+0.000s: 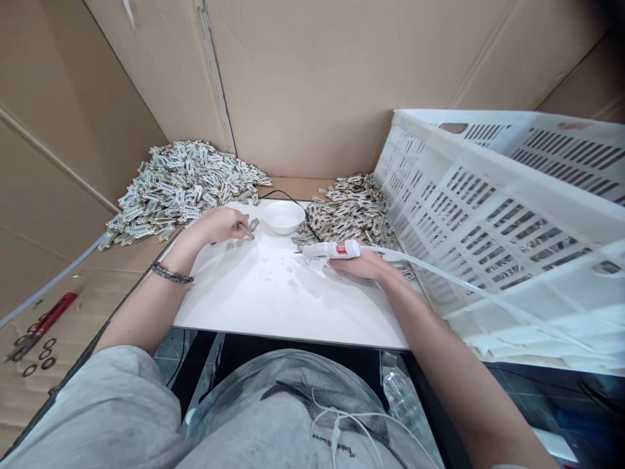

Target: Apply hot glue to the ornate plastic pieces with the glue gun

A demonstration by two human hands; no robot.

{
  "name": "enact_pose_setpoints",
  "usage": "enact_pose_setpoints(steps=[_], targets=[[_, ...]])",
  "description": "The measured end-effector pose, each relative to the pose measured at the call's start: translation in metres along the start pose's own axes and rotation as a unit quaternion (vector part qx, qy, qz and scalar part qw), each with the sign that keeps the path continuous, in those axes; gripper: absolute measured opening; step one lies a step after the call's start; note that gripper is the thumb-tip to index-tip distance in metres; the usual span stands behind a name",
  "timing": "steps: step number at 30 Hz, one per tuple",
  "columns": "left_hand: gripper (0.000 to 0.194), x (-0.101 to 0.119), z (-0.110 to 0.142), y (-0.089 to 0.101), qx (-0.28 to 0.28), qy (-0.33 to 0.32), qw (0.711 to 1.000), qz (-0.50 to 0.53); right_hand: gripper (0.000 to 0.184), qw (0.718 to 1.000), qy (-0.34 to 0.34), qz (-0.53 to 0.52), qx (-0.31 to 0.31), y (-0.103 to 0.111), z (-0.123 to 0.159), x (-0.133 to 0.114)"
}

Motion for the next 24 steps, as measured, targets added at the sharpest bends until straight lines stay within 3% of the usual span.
enact_pose_setpoints(steps=[5, 9, 18, 24], targets=[[0.038, -0.001, -0.001, -0.009, -0.056, 0.037, 0.997, -0.025, 0.02, 1.0, 0.014, 0.002, -0.002, 0.0, 0.0, -0.003], [0.031, 0.004, 0.002, -0.013, -0.086, 0.054, 0.993, -0.054, 0.019, 1.0, 0.016, 0.002, 0.0, 0.001, 0.0, -0.003], [0.027, 0.025, 0.001, -0.013, -0.043, 0.027, 0.998, -0.049, 0.019, 0.999, 0.031, -0.007, 0.002, 0.001, 0.001, -0.007], [0.026, 0.009, -0.003, -0.014, -0.034, 0.106, 0.99, -0.085, 0.02, 1.0, 0.023, -0.002, 0.003, 0.001, 0.0, -0.003]])
Point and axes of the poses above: each hand's wrist, its own z-axis away from the middle knuckle, its own y-axis out of the back of the hand, x = y × z, the point moved 9 cm from there along -z, towards the middle knuckle, and after that the axes turned 13 degrees about -x, right-handed, at the moved point
